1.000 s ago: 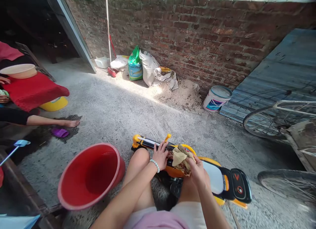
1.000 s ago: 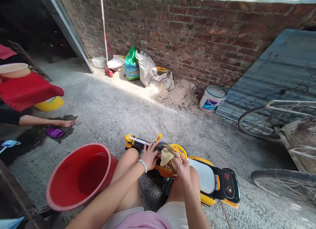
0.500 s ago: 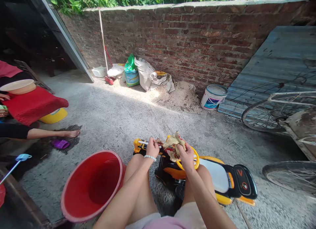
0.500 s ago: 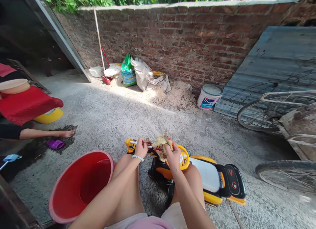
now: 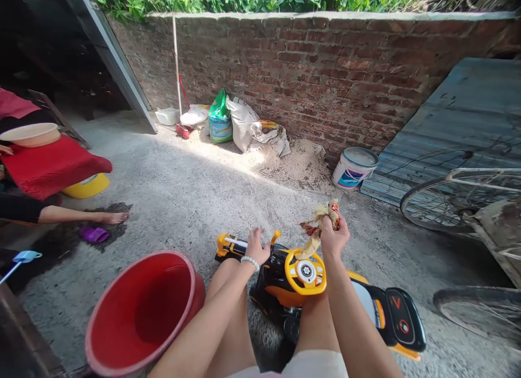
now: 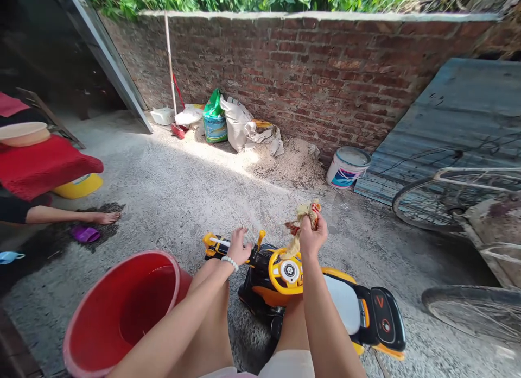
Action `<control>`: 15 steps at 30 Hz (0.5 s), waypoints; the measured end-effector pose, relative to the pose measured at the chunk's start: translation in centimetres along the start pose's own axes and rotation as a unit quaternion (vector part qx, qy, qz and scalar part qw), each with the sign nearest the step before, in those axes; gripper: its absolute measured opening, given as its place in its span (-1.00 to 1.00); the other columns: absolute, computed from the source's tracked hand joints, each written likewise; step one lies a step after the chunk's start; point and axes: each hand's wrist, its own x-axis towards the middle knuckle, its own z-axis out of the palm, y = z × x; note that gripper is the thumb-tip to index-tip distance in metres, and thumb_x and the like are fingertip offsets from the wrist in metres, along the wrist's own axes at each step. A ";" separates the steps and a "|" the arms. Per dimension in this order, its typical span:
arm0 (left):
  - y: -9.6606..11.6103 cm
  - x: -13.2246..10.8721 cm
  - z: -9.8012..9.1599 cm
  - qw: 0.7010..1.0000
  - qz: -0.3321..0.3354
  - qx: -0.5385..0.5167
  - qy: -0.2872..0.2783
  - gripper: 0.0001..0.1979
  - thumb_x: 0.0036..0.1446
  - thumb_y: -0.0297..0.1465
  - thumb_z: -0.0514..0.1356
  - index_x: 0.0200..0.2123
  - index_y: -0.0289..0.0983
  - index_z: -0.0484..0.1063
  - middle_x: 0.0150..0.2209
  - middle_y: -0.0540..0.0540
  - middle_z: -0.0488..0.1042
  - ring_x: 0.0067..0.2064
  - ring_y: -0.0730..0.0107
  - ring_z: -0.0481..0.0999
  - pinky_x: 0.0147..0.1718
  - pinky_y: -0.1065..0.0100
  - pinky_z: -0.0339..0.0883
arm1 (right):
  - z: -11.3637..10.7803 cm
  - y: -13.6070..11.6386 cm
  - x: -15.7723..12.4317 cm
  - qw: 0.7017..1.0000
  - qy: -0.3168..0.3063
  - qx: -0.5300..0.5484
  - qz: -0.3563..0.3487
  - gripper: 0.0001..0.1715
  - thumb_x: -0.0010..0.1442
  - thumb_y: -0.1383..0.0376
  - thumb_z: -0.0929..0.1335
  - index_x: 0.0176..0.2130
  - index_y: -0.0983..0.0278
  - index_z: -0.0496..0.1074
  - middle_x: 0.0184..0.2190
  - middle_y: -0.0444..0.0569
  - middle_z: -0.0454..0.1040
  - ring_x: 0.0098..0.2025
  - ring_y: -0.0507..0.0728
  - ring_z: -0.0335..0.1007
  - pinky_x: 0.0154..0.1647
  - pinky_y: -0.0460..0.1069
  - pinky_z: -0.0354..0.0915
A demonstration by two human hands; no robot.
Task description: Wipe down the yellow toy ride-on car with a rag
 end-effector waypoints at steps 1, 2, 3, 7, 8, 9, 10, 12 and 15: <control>-0.4 -0.9 0.3 0.998 -0.004 0.039 -0.050 -0.51 0.16 -0.42 0.22 0.18 -0.27 0.38 0.24 -0.34 0.38 0.35 0.00 0.33 0.36 -0.01 0.16 | 0.6 0.2 -0.3 0.999 -0.032 -0.002 -0.010 -0.40 0.11 -0.01 0.38 0.00 0.33 0.55 -0.27 -0.05 0.56 -0.23 0.15 0.47 -0.16 0.03 0.42; -0.7 -1.7 0.6 0.992 -0.001 0.075 -0.096 -0.50 0.18 -0.39 0.21 0.20 -0.26 0.37 0.21 -0.32 0.42 0.34 0.00 0.36 0.37 -0.03 0.12 | 1.4 0.3 -0.8 0.997 -0.078 -0.005 -0.023 -0.43 0.13 0.00 0.37 -0.01 0.31 0.55 -0.25 -0.03 0.57 -0.19 0.17 0.49 -0.12 0.05 0.43; -0.8 -2.4 1.0 0.986 0.007 0.109 -0.124 -0.50 0.20 -0.38 0.19 0.23 -0.25 0.35 0.22 -0.30 0.43 0.35 0.01 0.34 0.40 -0.05 0.05 | 2.3 0.5 -1.6 0.990 -0.134 -0.008 -0.043 -0.46 0.15 0.01 0.36 -0.02 0.29 0.57 -0.21 -0.02 0.59 -0.14 0.19 0.50 -0.05 0.07 0.43; -0.5 -3.4 2.1 0.969 0.013 0.199 -0.144 -0.48 0.28 -0.34 0.10 0.29 -0.27 0.30 0.30 -0.32 0.37 0.40 0.01 0.25 0.43 -0.05 -0.08 | 6.0 1.6 -5.4 0.913 -0.386 -0.089 -0.097 -0.62 0.11 0.19 0.39 -0.10 0.21 0.63 -0.04 0.03 0.62 0.02 0.21 0.51 0.16 0.09 0.36; -0.4 -3.4 2.2 0.967 0.012 0.209 -0.147 -0.49 0.29 -0.33 0.09 0.29 -0.28 0.30 0.30 -0.34 0.37 0.40 0.01 0.26 0.43 -0.05 -0.07 | 6.6 2.0 -6.2 0.892 -0.424 -0.134 -0.082 -0.64 0.08 0.24 0.39 -0.12 0.19 0.64 -0.04 0.03 0.62 0.00 0.20 0.52 0.14 0.07 0.36; -0.4 -3.3 2.2 0.965 0.013 0.213 -0.150 -0.49 0.29 -0.33 0.09 0.28 -0.28 0.30 0.30 -0.34 0.37 0.39 0.00 0.26 0.43 -0.05 -0.07 | 7.1 2.5 -6.7 0.876 -0.443 -0.181 -0.059 -0.64 0.07 0.29 0.38 -0.13 0.18 0.65 -0.05 0.03 0.63 -0.03 0.19 0.52 0.11 0.05 0.37; -0.4 -3.2 2.2 0.965 0.017 0.215 -0.153 -0.50 0.29 -0.34 0.09 0.27 -0.27 0.31 0.30 -0.34 0.38 0.39 0.00 0.27 0.42 -0.05 -0.06 | 7.4 3.0 -7.0 0.867 -0.445 -0.221 -0.034 -0.64 0.06 0.32 0.37 -0.15 0.17 0.65 -0.08 0.01 0.64 -0.07 0.18 0.53 0.08 0.03 0.37; -0.6 -3.1 2.1 0.966 0.025 0.211 -0.151 -0.51 0.28 -0.34 0.09 0.26 -0.25 0.32 0.30 -0.34 0.38 0.39 -0.01 0.27 0.42 -0.06 -0.07 | 7.5 3.9 -6.9 0.868 -0.423 -0.259 0.016 -0.65 0.07 0.33 0.35 -0.17 0.18 0.65 -0.19 -0.02 0.65 -0.13 0.17 0.53 0.03 0.02 0.37; -0.9 -3.1 2.2 0.968 0.032 0.203 -0.143 -0.52 0.27 -0.34 0.09 0.24 -0.26 0.33 0.28 -0.36 0.40 0.38 -0.03 0.28 0.42 -0.10 -0.07 | 6.8 5.2 -5.5 0.906 -0.361 -0.176 0.130 -0.67 0.02 0.26 0.36 -0.24 0.26 0.65 -0.41 -0.07 0.60 -0.27 0.16 0.52 -0.12 0.00 0.41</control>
